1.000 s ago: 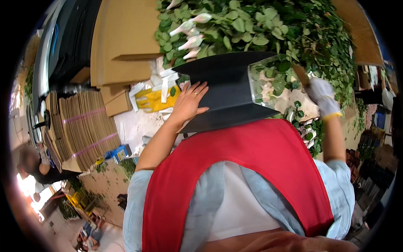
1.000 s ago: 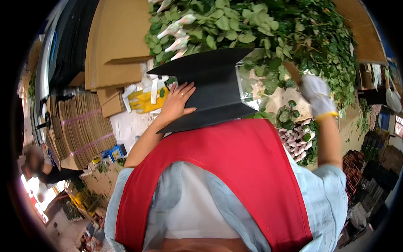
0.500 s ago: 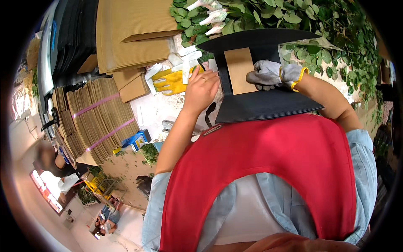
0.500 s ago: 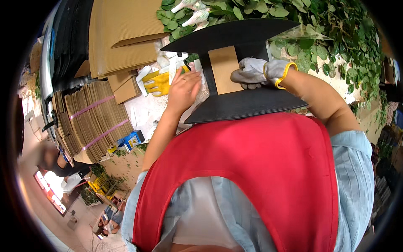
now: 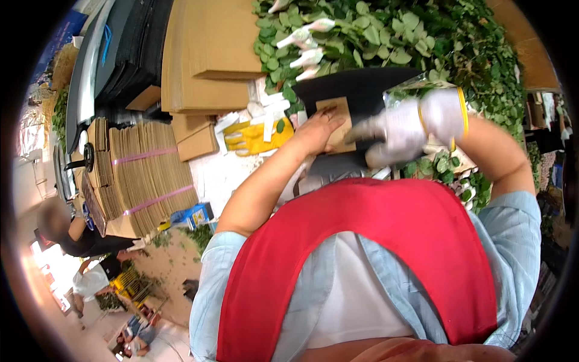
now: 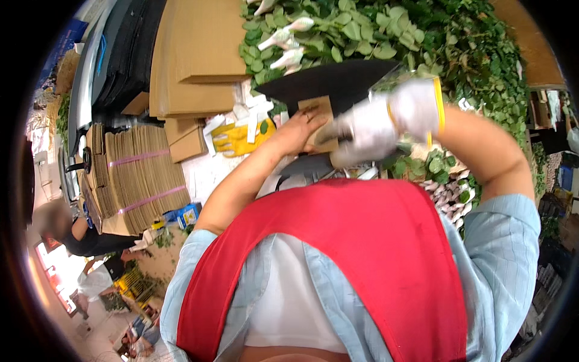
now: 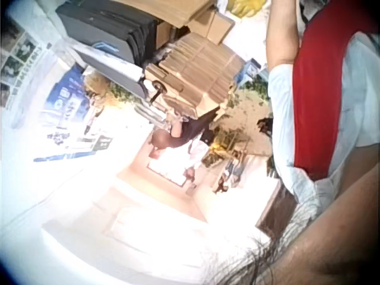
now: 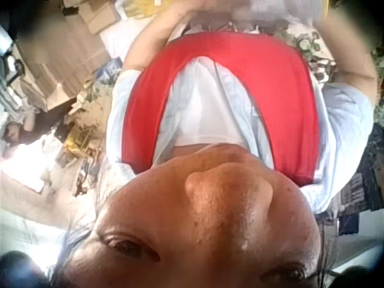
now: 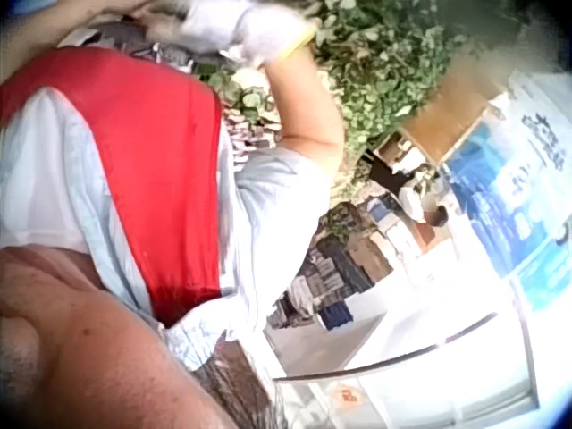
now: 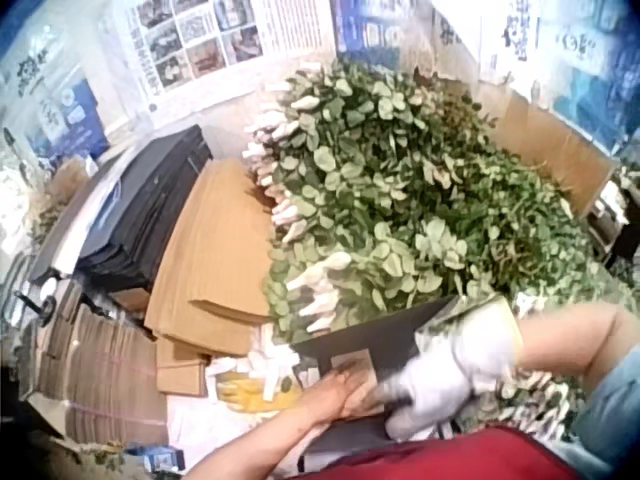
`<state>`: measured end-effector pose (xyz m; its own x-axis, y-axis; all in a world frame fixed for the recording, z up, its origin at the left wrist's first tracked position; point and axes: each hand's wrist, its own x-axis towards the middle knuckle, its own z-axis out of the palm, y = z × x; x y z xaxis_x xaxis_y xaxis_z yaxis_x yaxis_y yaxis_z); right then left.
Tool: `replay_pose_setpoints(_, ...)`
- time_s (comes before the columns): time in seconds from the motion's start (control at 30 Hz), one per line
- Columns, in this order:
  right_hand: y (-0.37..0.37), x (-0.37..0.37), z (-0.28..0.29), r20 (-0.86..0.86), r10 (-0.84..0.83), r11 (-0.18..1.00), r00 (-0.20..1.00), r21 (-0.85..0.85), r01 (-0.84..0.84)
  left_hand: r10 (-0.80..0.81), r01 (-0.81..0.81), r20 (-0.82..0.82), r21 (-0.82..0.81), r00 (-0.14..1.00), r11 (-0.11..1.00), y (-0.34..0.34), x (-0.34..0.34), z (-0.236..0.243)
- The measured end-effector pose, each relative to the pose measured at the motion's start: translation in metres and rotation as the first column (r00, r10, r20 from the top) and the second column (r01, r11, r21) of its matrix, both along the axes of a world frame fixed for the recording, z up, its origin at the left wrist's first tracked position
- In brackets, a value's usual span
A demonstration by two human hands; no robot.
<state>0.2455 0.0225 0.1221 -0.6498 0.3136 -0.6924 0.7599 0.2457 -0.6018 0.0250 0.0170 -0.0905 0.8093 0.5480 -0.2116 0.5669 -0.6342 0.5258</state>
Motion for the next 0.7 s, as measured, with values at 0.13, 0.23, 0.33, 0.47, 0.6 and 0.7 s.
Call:
replay_pose_setpoints(0.13, -0.085, 0.018, -0.055, -0.093, 0.016, 0.613, 0.996, 0.788, 0.064, -0.078, 0.071, 0.032, 0.185, 0.996, 0.980, -0.017, 0.030, 0.004)
replay_pose_setpoints(0.23, -0.068, 0.037, -0.067, -0.452, -0.001, 0.740, 0.892, 0.600, 0.305, -0.099, 0.080, 0.101, 0.175, 0.990, 0.981, -0.022, 0.022, -0.011)
replay_pose_setpoints(0.33, -0.021, 0.037, -0.011, -0.574, -0.112, 0.443, 0.811, 0.702, 0.558, -0.094, 0.090, 0.017, 0.158, 0.995, 0.983, -0.023, 0.019, -0.014)
replay_pose_setpoints(0.47, 0.038, 0.058, -0.034, -0.143, -0.217, 0.729, 0.966, 0.634, 0.258, -0.142, 0.142, -0.014, 0.057, 0.990, 0.988, -0.017, 0.031, 0.009)
replay_pose_setpoints(0.6, 0.076, 0.109, -0.030, -0.470, -0.447, 0.164, 0.761, 0.793, 0.586, -0.078, 0.078, 0.001, 0.001, 0.997, 0.997, -0.021, 0.021, -0.012)
replay_pose_setpoints(0.7, 0.098, 0.157, -0.139, -0.013, -0.505, 0.245, 0.863, 0.957, 0.157, -0.117, 0.118, -0.022, 0.054, 0.993, 0.992, -0.015, 0.030, -0.007)
